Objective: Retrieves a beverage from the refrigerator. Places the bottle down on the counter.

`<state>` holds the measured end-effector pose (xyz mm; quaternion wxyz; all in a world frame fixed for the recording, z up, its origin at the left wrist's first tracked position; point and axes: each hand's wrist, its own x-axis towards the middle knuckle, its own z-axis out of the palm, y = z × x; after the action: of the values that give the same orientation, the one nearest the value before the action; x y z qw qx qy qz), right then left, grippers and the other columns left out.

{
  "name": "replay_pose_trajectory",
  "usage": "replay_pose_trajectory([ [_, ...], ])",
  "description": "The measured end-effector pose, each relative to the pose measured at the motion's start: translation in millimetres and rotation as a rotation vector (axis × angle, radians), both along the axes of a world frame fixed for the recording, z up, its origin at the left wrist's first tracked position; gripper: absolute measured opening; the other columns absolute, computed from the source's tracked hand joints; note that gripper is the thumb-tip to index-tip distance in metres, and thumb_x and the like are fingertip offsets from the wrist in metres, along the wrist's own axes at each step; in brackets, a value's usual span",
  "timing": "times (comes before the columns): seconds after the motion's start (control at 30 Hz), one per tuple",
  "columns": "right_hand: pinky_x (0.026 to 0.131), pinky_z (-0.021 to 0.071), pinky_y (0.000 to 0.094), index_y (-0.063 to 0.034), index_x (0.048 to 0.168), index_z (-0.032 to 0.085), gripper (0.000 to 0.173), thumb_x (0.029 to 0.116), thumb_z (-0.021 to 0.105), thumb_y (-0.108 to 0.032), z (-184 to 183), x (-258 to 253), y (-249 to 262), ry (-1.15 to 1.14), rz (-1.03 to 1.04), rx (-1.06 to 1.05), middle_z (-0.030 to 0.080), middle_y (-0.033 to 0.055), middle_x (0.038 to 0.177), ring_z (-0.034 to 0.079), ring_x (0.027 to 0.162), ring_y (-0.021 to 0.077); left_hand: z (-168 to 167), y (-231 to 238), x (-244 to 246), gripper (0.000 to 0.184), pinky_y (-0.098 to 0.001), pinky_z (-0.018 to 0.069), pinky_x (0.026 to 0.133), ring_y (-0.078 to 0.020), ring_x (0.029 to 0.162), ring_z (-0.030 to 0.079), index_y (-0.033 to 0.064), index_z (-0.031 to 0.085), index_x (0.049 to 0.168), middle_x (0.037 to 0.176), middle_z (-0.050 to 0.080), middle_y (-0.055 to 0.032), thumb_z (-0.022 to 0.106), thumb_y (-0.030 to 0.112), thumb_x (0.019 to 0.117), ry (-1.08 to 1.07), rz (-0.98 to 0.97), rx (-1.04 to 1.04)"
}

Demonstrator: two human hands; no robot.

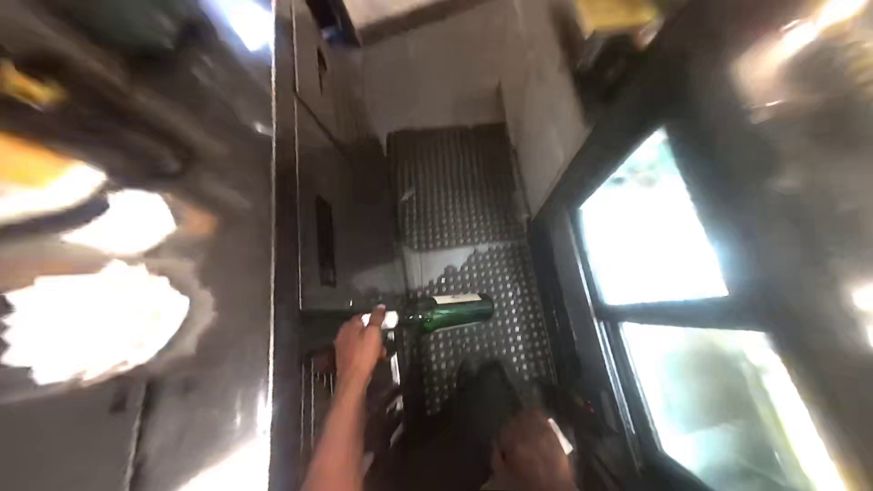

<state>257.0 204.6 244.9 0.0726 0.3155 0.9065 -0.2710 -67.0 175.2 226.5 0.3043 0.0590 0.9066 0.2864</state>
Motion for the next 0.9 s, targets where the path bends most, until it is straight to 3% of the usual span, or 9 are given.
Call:
replay_pose_trajectory([
  [0.1, 0.103, 0.049, 0.0555, -0.0025, 0.105, 0.076, 0.037, 0.1009, 0.054, -0.032, 16, 1, 7, -0.066, 0.012, -0.151, 0.075, 0.0182, 0.107, 0.07, 0.109, 0.0373, 57, 23, -1, 0.041, -0.029, 0.0443, 0.046, -0.0118, 0.048, 0.046, -0.0031, 0.061, 0.112, 0.072, 0.053, -0.0061, 0.05, 0.037, 0.108, -0.062, 0.11, 0.268],
  [0.2, 0.101, 0.0492, 0.0563, -0.0018, 0.101, 0.076, 0.04, 0.1018, 0.052, -0.033, 12, 6, 7, -0.019, 0.016, -0.156, 0.075, 0.0193, 0.104, 0.07, 0.107, 0.0386, 110, 38, 2, 0.033, -0.022, 0.0397, 0.039, -0.0065, 0.041, 0.041, 0.0007, 0.058, 0.105, 0.061, 0.045, 0.0012, 0.051, 0.033, 0.108, -0.057, 0.147, 0.4],
  [0.37, 0.1, 0.0473, 0.0613, -0.0004, 0.11, 0.072, 0.044, 0.1026, 0.044, -0.034, -2, 4, 11, -0.004, 0.108, -0.134, 0.073, 0.0213, 0.113, 0.068, 0.111, 0.0415, 157, 37, 5, 0.031, -0.0222, 0.0401, 0.04, -0.0071, 0.041, 0.04, 0.0024, 0.058, 0.097, 0.058, 0.045, 0.0013, 0.053, 0.031, 0.1077, 0.019, 0.102, 0.464],
  [0.5, 0.102, 0.049, 0.0536, -0.0049, 0.101, 0.076, 0.04, 0.101, 0.049, -0.035, -3, 2, 3, 0.008, 0.06, -0.093, 0.075, 0.0152, 0.106, 0.07, 0.108, 0.0348, 168, 24, 0, 0.029, -0.0226, 0.0408, 0.04, -0.0081, 0.04, 0.04, 0.0035, 0.058, 0.096, 0.059, 0.045, -0.0001, 0.053, 0.03, 0.1076, 0.047, 0.097, 0.44],
  [0.6, 0.102, 0.0488, 0.052, -0.0064, 0.101, 0.076, 0.04, 0.1012, 0.048, -0.035, -7, 2, 2, 0.013, 0.067, -0.092, 0.076, 0.0137, 0.105, 0.07, 0.107, 0.0333, 172, 15, 0, 0.029, -0.0224, 0.0404, 0.039, -0.0082, 0.04, 0.041, 0.0037, 0.057, 0.093, 0.057, 0.045, -0.0004, 0.053, 0.029, 0.1077, 0.048, 0.09, 0.432],
  [0.73, 0.11, 0.0415, 0.0583, -0.0079, 0.118, 0.073, 0.044, 0.1026, 0.048, -0.041, 7, 1, 15, -0.097, 0.042, -0.205, 0.071, 0.0178, 0.121, 0.063, 0.121, 0.0384, 186, 7, 4, 0.03, -0.0265, 0.0446, 0.045, -0.0106, 0.046, 0.045, 0.0018, 0.059, 0.097, 0.064, 0.05, -0.0029, 0.054, 0.03, 0.1071, 0.1, -0.038, 0.433],
  [0.83, 0.107, 0.0486, 0.054, -0.0072, 0.122, 0.073, 0.039, 0.1027, 0.054, -0.035, 13, 0, 21, 0.063, -0.123, -0.421, 0.071, 0.0159, 0.123, 0.065, 0.12, 0.0325, 213, -9, 1, 0.035, -0.036, 0.0506, 0.048, -0.0164, 0.049, 0.052, 0.0031, 0.066, 0.103, 0.07, 0.059, -0.0078, 0.058, 0.037, 0.104, 0.218, -0.231, 0.379],
  [0.9, 0.102, 0.0534, 0.0493, -0.0024, 0.125, 0.069, 0.036, 0.1019, 0.058, -0.027, 25, -3, 35, 0.284, -0.312, -0.508, 0.069, 0.0175, 0.123, 0.067, 0.115, 0.0298, 241, -8, 1, 0.038, -0.0392, 0.0497, 0.048, -0.0188, 0.049, 0.053, 0.0047, 0.066, 0.099, 0.069, 0.06, -0.0086, 0.057, 0.041, 0.1028, 0.302, -0.37, 0.355],
])
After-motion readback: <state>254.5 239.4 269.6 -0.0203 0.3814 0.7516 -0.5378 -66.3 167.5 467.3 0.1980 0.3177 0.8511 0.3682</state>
